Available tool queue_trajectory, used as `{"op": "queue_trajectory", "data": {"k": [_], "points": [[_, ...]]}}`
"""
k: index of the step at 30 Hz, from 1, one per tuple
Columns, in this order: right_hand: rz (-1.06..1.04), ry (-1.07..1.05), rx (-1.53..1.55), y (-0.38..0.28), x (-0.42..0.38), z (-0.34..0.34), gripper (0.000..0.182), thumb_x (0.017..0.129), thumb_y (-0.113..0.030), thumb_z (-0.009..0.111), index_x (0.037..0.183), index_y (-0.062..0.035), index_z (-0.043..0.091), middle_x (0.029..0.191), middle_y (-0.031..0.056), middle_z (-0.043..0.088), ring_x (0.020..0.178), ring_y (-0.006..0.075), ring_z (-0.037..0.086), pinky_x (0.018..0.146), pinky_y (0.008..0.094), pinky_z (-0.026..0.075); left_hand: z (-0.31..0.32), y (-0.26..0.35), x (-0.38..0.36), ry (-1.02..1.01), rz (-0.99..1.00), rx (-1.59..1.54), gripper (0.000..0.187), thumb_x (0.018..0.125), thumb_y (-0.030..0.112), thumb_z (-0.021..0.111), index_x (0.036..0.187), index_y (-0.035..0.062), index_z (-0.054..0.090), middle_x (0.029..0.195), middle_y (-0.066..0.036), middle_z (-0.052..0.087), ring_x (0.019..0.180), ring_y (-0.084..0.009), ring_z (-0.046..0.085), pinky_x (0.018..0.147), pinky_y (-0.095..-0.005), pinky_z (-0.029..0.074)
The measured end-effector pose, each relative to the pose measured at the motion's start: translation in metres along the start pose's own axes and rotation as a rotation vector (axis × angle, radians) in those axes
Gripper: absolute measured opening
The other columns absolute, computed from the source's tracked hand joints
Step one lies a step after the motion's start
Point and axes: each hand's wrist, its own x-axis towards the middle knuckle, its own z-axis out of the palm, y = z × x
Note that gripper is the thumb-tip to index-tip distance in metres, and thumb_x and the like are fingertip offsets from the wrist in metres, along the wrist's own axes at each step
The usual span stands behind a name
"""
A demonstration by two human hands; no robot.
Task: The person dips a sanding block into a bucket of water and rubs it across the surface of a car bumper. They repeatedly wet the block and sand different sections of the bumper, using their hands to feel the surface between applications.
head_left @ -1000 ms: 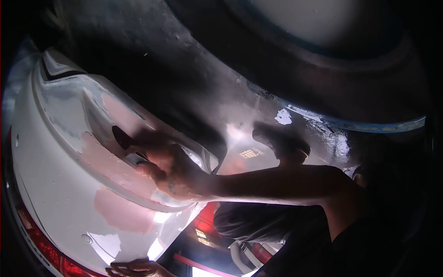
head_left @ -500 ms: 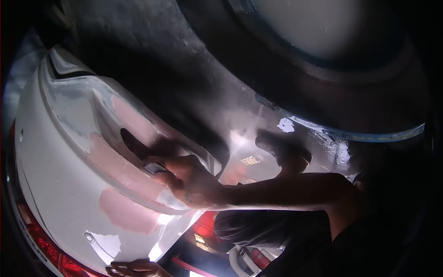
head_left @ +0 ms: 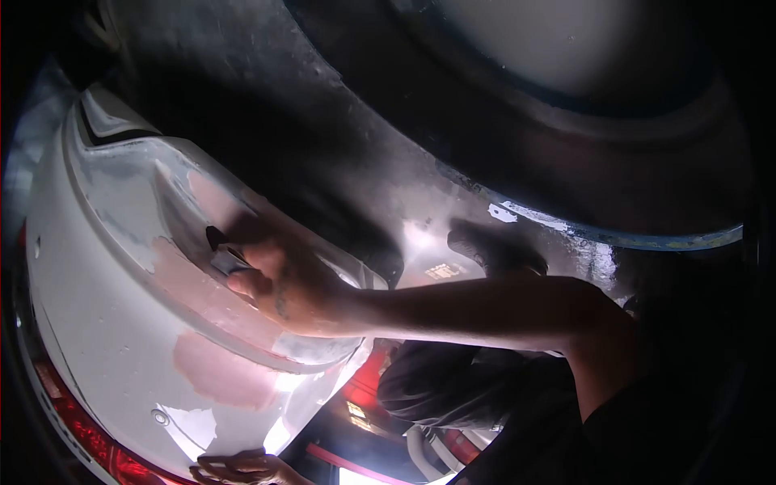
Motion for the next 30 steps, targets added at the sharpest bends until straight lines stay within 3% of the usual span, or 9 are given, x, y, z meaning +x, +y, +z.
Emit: {"op": "queue_trajectory", "data": {"k": [2,6,8,11,20,22,26,28,30], "points": [[-0.541,0.261,-0.001,0.049,-0.014,0.022,0.03,0.1,-0.009,0.062,0.129,-0.0006,0.064,0.087,0.0194,0.066,0.079,0.029,0.064,0.078,0.0401,0.051,0.001,-0.004,-0.004,-0.02,0.044,0.068,0.058,0.111,0.033,0.02,0.147,0.0014,0.053,0.149,-0.021,0.052,0.135,-0.0428,0.05,0.109,-0.062,0.043],[-0.511,0.36,-0.116,0.024,0.003,0.027,0.032,0.099,-0.009,0.064,0.129,0.0009,0.064,0.096,0.0202,0.068,0.086,0.0307,0.067,0.083,0.0418,0.052,0.001,0.001,-0.002,0.001,0.043,-0.006,0.058,0.111,0.035,0.021,0.147,0.0032,0.053,0.149,-0.02,0.052,0.136,-0.0421,0.05,0.108,-0.0617,0.043],[-0.133,0.119,-0.08,0.011,0.013,0.017,0.03,0.098,-0.011,0.066,0.127,-0.0007,0.066,0.096,0.0192,0.066,0.087,0.0311,0.066,0.084,0.0434,0.051,0.0,0.003,-0.003,-0.012,-0.02,-0.004,0.057,0.111,0.036,0.022,0.147,0.005,0.053,0.149,-0.021,0.052,0.136,-0.0421,0.05,0.107,-0.0624,0.043],[-0.494,0.303,-0.139,0.039,0.008,0.024,0.029,0.098,-0.011,0.067,0.126,-0.005,0.068,0.096,0.0199,0.065,0.087,0.0316,0.066,0.084,0.0443,0.051,0.0,0.002,-0.003,-0.014,-0.053,-0.007,0.057,0.11,0.036,0.023,0.147,0.0062,0.054,0.149,-0.021,0.052,0.136,-0.0423,0.05,0.108,-0.0625,0.043],[-0.188,0.059,-0.033,0.023,0.008,0.013,0.031,0.099,-0.007,0.065,0.129,-0.0011,0.065,0.095,0.0192,0.072,0.088,0.0278,0.069,0.083,0.0397,0.052,0.004,-0.004,-0.007,0.013,-0.054,-0.035,0.055,0.11,0.034,0.025,0.147,0.0058,0.054,0.151,-0.019,0.051,0.136,-0.0432,0.05,0.11,-0.062,0.04],[-0.369,0.089,0.077,0.038,-0.02,0.013,0.055,0.095,-0.009,0.067,0.148,-0.0065,0.053,0.117,0.0262,0.061,0.096,0.0326,0.066,0.085,0.0434,0.054,0.006,-0.009,-0.008,0.003,0.024,0.069,0.055,0.11,0.035,0.025,0.147,0.0054,0.054,0.15,-0.019,0.052,0.137,-0.0422,0.05,0.109,-0.0621,0.041],[-0.286,0.123,-0.07,0.008,0.023,0.013,0.051,0.095,-0.008,0.068,0.144,-0.0096,0.058,0.124,0.0249,0.059,0.105,0.0335,0.065,0.089,0.0434,0.053,-0.025,0.053,0.043,-0.004,-0.04,-0.089,0.057,0.11,0.038,0.024,0.147,0.0059,0.055,0.151,-0.019,0.051,0.135,-0.0417,0.051,0.11,-0.0622,0.04],[-0.204,0.119,-0.195,0.014,0.027,0.016,0.048,0.095,-0.008,0.069,0.141,-0.0101,0.06,0.128,0.0243,0.058,0.109,0.0341,0.064,0.091,0.0436,0.053,-0.001,0.001,-0.004,-0.003,-0.036,-0.007,0.058,0.11,0.038,0.024,0.146,0.0058,0.055,0.15,-0.021,0.051,0.134,-0.0423,0.051,0.107,-0.0602,0.044],[-0.418,0.165,-0.128,0.036,0.01,0.019,0.038,0.095,-0.008,0.068,0.133,-0.0086,0.064,0.121,0.0227,0.062,0.105,0.0352,0.064,0.092,0.0448,0.052,0.0,0.003,-0.005,-0.022,-0.078,-0.006,0.058,0.111,0.037,0.022,0.146,0.0054,0.055,0.15,-0.021,0.051,0.135,-0.0425,0.051,0.108,-0.0603,0.044]]}}
